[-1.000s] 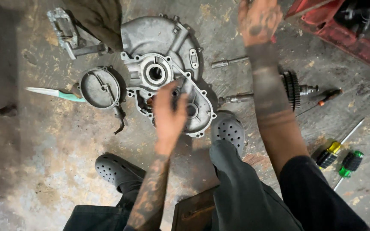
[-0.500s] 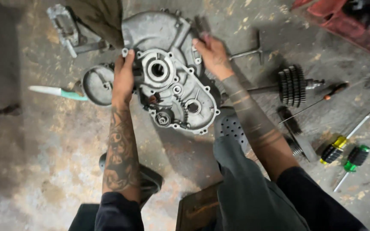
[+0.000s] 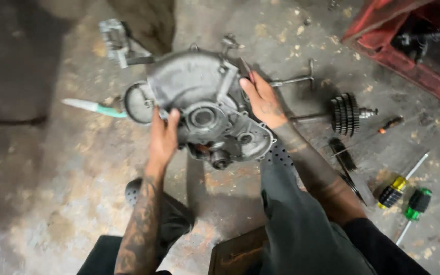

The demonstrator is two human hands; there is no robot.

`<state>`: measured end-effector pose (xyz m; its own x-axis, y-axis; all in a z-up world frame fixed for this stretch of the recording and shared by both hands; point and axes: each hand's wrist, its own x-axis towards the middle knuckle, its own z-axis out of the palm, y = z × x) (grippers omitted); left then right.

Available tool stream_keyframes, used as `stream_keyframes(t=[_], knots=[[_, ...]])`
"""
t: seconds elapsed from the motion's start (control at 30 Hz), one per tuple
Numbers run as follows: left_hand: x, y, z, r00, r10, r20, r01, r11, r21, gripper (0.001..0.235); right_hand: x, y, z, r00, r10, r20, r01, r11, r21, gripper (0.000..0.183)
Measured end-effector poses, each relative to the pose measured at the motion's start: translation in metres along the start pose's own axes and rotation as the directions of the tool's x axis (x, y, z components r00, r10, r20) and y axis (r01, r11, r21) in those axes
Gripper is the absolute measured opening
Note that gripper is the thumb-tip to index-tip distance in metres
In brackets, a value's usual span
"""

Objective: The person sits on the workshop floor and uses a red-handled file to file and clean the edges and surfaces of a motorcycle engine casing and a gear assembly. They reposition and turn the parts repeatedly to work on different areas, with screwdrivers and other engine components scattered around them.

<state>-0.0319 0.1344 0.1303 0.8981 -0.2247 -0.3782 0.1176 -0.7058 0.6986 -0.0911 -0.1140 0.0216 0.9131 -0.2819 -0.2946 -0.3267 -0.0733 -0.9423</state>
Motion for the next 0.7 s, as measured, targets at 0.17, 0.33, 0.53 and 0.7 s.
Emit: stream_keyframes(t=[0.17, 0.33, 0.53, 0.7], knots=[[-0.091, -0.052, -0.037, 0.979, 0.196, -0.055, -0.189, 0.975, 0.117, 0.06, -0.041, -0.073, 0.004, 0.961, -0.199, 0.192, 0.217, 0.973, -0.079, 0.047], [-0.16, -0.103, -0.069, 0.938, 0.273, -0.213, -0.239, 0.956, 0.172, 0.063, -0.054, -0.055, 0.058, 0.822, -0.479, 0.308, 0.427, 0.876, 0.222, 0.042], [-0.203, -0.144, -0.099, 0.909, 0.231, -0.347, -0.181, 0.968, 0.171, 0.058, -0.071, -0.096, 0.101, 0.756, -0.496, 0.427, 0.424, 0.868, 0.258, 0.036], [-0.211, -0.144, -0.089, 0.889, 0.196, -0.413, -0.173, 0.981, 0.094, 0.058, -0.071, -0.089, 0.119, 0.696, -0.53, 0.485, 0.434, 0.848, 0.305, 0.037]])
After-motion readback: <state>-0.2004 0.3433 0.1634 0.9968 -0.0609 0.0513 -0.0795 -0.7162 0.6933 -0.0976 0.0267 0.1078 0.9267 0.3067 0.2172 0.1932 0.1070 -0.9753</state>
